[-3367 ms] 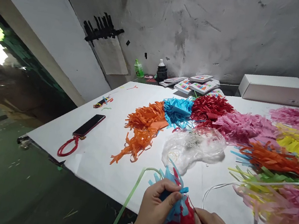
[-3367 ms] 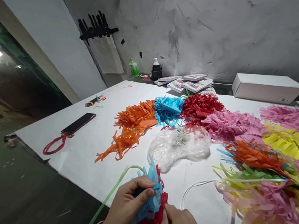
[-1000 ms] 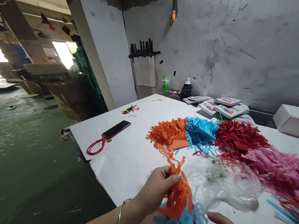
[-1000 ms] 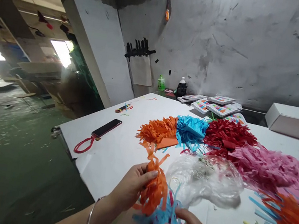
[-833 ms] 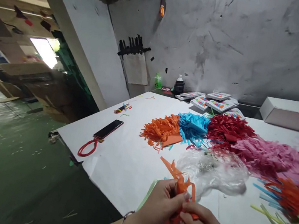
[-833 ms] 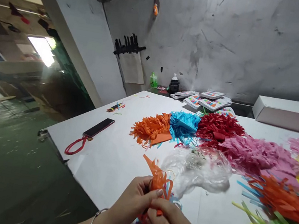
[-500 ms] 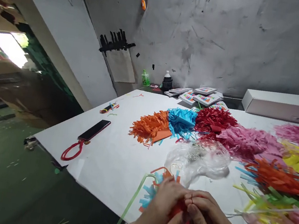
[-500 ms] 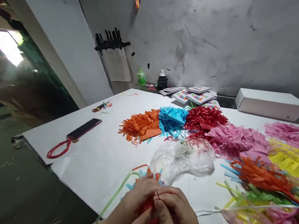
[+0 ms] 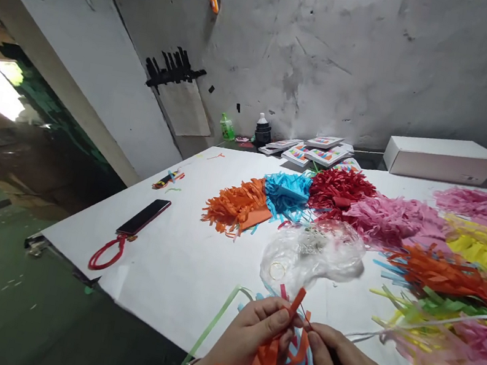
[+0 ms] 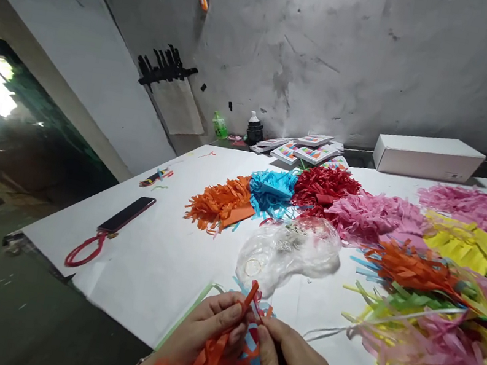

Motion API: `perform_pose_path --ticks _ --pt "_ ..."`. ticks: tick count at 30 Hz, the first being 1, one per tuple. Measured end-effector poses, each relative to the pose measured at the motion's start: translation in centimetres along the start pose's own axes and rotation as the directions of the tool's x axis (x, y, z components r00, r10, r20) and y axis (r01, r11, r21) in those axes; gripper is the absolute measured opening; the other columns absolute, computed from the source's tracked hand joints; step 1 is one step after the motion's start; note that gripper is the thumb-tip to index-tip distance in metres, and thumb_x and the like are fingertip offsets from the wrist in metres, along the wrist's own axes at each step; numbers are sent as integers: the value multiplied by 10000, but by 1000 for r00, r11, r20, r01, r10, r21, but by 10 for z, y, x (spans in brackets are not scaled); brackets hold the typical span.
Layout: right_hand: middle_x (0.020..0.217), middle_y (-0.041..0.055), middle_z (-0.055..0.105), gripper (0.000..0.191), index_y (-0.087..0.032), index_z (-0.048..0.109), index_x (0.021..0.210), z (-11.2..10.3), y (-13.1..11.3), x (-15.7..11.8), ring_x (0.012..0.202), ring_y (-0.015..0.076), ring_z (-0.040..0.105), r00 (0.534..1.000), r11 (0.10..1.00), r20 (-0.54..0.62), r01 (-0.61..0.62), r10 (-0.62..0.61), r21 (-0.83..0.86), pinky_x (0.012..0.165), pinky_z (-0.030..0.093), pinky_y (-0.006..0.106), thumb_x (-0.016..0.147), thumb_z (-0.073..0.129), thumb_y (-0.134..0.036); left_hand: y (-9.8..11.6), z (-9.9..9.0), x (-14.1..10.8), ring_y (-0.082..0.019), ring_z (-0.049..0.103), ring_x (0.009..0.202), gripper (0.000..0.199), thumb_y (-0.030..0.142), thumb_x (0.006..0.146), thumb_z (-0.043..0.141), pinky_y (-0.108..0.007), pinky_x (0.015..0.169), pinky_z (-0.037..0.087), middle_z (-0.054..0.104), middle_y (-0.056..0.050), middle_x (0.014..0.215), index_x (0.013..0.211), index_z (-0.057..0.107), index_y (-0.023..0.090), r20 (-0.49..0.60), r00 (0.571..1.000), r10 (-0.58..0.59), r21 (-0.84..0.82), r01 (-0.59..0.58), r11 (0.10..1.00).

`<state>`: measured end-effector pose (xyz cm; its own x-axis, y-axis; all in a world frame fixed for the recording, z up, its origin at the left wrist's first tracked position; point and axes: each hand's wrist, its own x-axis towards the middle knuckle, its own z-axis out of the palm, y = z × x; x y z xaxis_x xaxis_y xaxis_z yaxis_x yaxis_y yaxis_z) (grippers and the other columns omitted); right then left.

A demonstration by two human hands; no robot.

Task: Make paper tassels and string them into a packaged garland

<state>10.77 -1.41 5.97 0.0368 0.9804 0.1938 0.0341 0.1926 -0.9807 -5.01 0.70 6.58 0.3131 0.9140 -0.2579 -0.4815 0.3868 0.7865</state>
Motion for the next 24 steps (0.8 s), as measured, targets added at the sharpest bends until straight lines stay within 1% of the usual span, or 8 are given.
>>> perform_pose_path --ticks 4,8,12,17,19,21,23,24 --pt "854 21 788 237 -288 806 930 -1 1 0 672 155 719 999 999 -10 41 -41 -30 658 559 170 877 662 -468 0 2 1 -46 430 454 424 491 726 860 -169 481 324 540 30 520 828 735 99 -37 999 3 32 -2 999" --pt "861 22 788 237 -278 801 896 -1 2 0 702 170 728 997 997 -48 50 -53 -56 696 567 186 871 673 -476 -2 0 4 -50 419 414 477 535 672 877 -188 455 315 530 37 493 786 706 104 -44 999 -9 42 11 999" --pt "849 29 785 261 -267 794 912 -1 2 1 661 165 708 999 998 -4 39 -39 -58 637 551 186 896 638 -475 -7 -5 7 -49 419 416 454 526 702 861 -180 450 312 532 37 496 811 717 110 -10 1000 -16 19 16 1000" --pt "762 -12 758 223 -284 771 852 -2 2 2 621 137 689 997 989 -7 72 -74 -133 601 514 162 906 630 -447 -8 -8 5 -48 434 440 412 501 729 853 -168 471 335 536 36 516 801 720 117 -14 1000 14 19 -14 1000" --pt "773 -15 760 205 -285 766 867 -2 3 2 621 133 691 995 983 1 104 -105 -151 605 516 161 918 620 -420 -8 -8 4 -51 439 458 400 494 753 838 -169 487 352 536 34 533 809 721 115 -19 1000 24 47 -23 999" --pt "810 -5 771 190 -281 763 896 -4 5 2 649 142 708 986 970 14 164 -165 -181 628 530 169 930 609 -386 -9 -10 3 -62 456 471 414 513 758 825 -178 498 372 540 30 551 817 713 119 -20 1000 18 82 -16 996" --pt "840 0 777 164 -276 755 927 -8 7 4 681 146 728 968 942 72 251 -241 -220 650 542 169 937 603 -339 -9 -12 2 -84 488 483 453 567 760 798 -196 500 389 554 19 581 825 693 131 7 1000 24 151 -25 988" --pt "849 0 777 152 -275 750 946 -10 8 6 693 145 734 955 926 114 294 -274 -238 658 545 165 937 604 -315 -9 -12 2 -96 504 498 465 591 775 771 -206 506 394 566 9 606 829 684 137 35 999 34 216 -41 976"
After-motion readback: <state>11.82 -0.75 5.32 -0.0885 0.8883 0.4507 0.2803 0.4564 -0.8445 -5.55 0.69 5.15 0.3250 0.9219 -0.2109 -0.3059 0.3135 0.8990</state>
